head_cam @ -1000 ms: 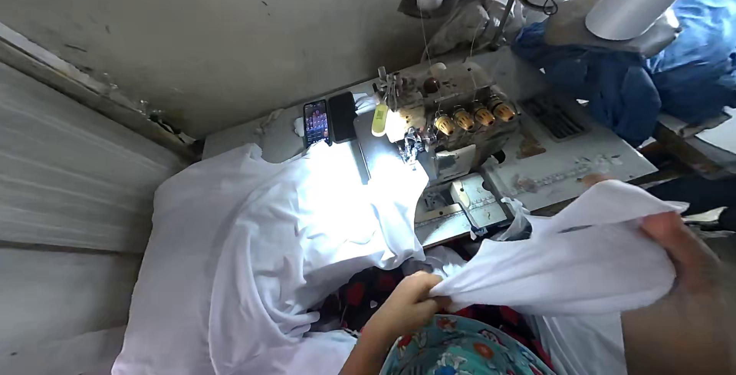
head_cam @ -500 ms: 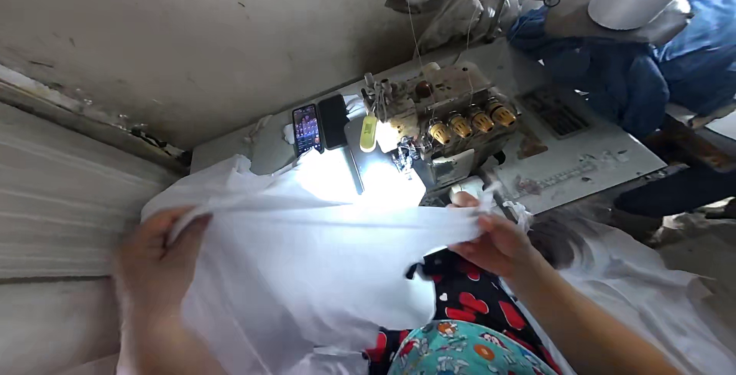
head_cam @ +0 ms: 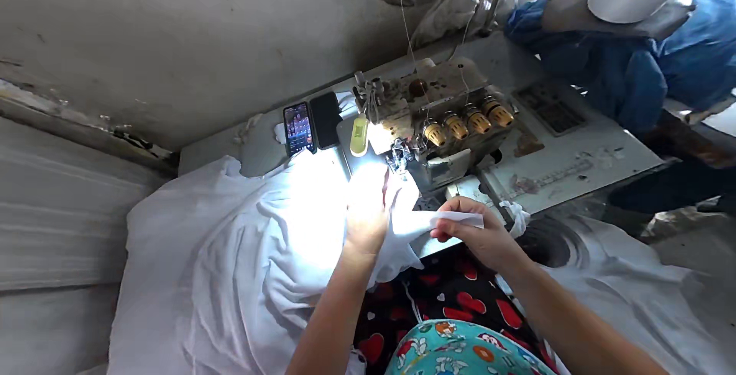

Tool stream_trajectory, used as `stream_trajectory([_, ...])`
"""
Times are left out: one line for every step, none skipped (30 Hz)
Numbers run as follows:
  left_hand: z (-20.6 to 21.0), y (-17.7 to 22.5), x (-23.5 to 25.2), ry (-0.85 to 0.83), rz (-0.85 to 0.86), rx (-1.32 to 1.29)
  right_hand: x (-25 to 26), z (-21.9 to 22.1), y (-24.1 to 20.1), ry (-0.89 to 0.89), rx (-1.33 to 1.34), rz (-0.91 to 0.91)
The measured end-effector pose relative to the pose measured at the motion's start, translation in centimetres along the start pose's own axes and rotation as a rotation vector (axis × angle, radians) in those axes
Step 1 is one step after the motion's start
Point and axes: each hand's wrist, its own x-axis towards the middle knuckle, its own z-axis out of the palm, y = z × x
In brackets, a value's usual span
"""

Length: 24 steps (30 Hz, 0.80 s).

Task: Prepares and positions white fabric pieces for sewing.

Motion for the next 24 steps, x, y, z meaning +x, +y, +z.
stream_trajectory([0.2,0.1,-0.1,0.021,0.008,-0.014,-0.4,0.0,-0.2,0.003,0.006,0.016])
stream_trajectory([0.2,0.0,-0.2,0.041,0.023,-0.036,-0.7,0.0,-0.4,0.000,0.007,0.022])
stream_trajectory([0.2,-0.1,-0.4,0.059,0.040,-0.057,-1.0,-0.2,-0.4,-0.019,0.004,0.011])
stream_trajectory([0.1,-0.2,-0.4,0.065,0.047,-0.077,-1.2,-0.3,-0.3,-0.045,-0.013,-0.016])
stream_trajectory([-0.1,-0.2,-0.5,0.068,0.049,-0.099,-1.3,-0.4,-0.2,-0.074,-0.044,-0.058])
stream_trajectory([-0.3,-0.2,-0.6,0.070,0.043,-0.119,-1.4,-0.4,-0.1,-0.098,-0.085,-0.114])
stream_trajectory([-0.8,0.2,-0.8,0.053,0.018,-0.143,-1.5,-0.2,0.0,-0.120,-0.120,-0.175])
stream_trajectory([-1.4,0.7,-0.8,0.023,-0.026,-0.174,-1.5,0.1,-0.1,-0.136,-0.158,-0.237])
stream_trajectory([-2.2,1.4,-0.9,-0.025,-0.082,-0.213,-1.6,0.5,-0.2,-0.152,-0.206,-0.294])
stream_trajectory([-3.0,1.8,-0.9,-0.103,-0.143,-0.271,-1.7,1.0,-0.4,-0.171,-0.258,-0.342])
stream_trajectory([-3.6,2.0,-0.8,-0.186,-0.192,-0.334,-1.8,1.5,-0.6,-0.196,-0.307,-0.382])
stream_trajectory([-4.2,2.0,-0.7,-0.272,-0.232,-0.398,-1.9,2.0,-0.7,-0.237,-0.348,-0.415])
stream_trajectory([-4.7,1.8,-0.6,-0.365,-0.270,-0.441,-2.0,2.5,-0.8,-0.282,-0.373,-0.439])
stream_trajectory([-5.3,1.7,-0.4,-0.454,-0.296,-0.459,-2.1,2.9,-0.8,-0.328,-0.391,-0.458])
stream_trajectory([-5.9,1.5,-0.3,-0.534,-0.319,-0.465,-2.2,3.3,-0.8,-0.374,-0.398,-0.468])
stream_trajectory([-6.5,1.5,-0.2,-0.600,-0.342,-0.467,-2.3,3.6,-0.7,-0.412,-0.400,-0.474])
stream_trajectory([-6.9,1.6,-0.2,-0.643,-0.366,-0.472,-2.4,3.9,-0.5,-0.439,-0.394,-0.480])
stream_trajectory([-7.1,1.7,-0.2,-0.657,-0.386,-0.489,-2.4,4.1,-0.3,-0.462,-0.377,-0.488])
stream_trajectory([-7.3,1.8,-0.4,-0.645,-0.410,-0.517,-2.4,4.4,-0.2,-0.482,-0.350,-0.497])
stream_trajectory([-7.4,2.0,-0.6,-0.606,-0.420,-0.556,-2.3,4.5,-0.1,-0.494,-0.325,-0.504])
stream_trajectory([-7.4,2.3,-0.9,-0.561,-0.418,-0.600,-2.2,4.7,-0.1,-0.485,-0.307,-0.511])
stream_trajectory([-7.4,2.5,-1.2,-0.528,-0.405,-0.640,-2.1,4.8,0.0,-0.447,-0.298,-0.510])
stream_trajectory([-7.4,2.8,-1.5,-0.500,-0.381,-0.687,-1.9,4.7,0.0,-0.380,-0.297,-0.498])
stream_trajectory([-7.4,3.1,-1.8,-0.478,-0.362,-0.728,-1.6,4.7,0.2,-0.292,-0.296,-0.477])
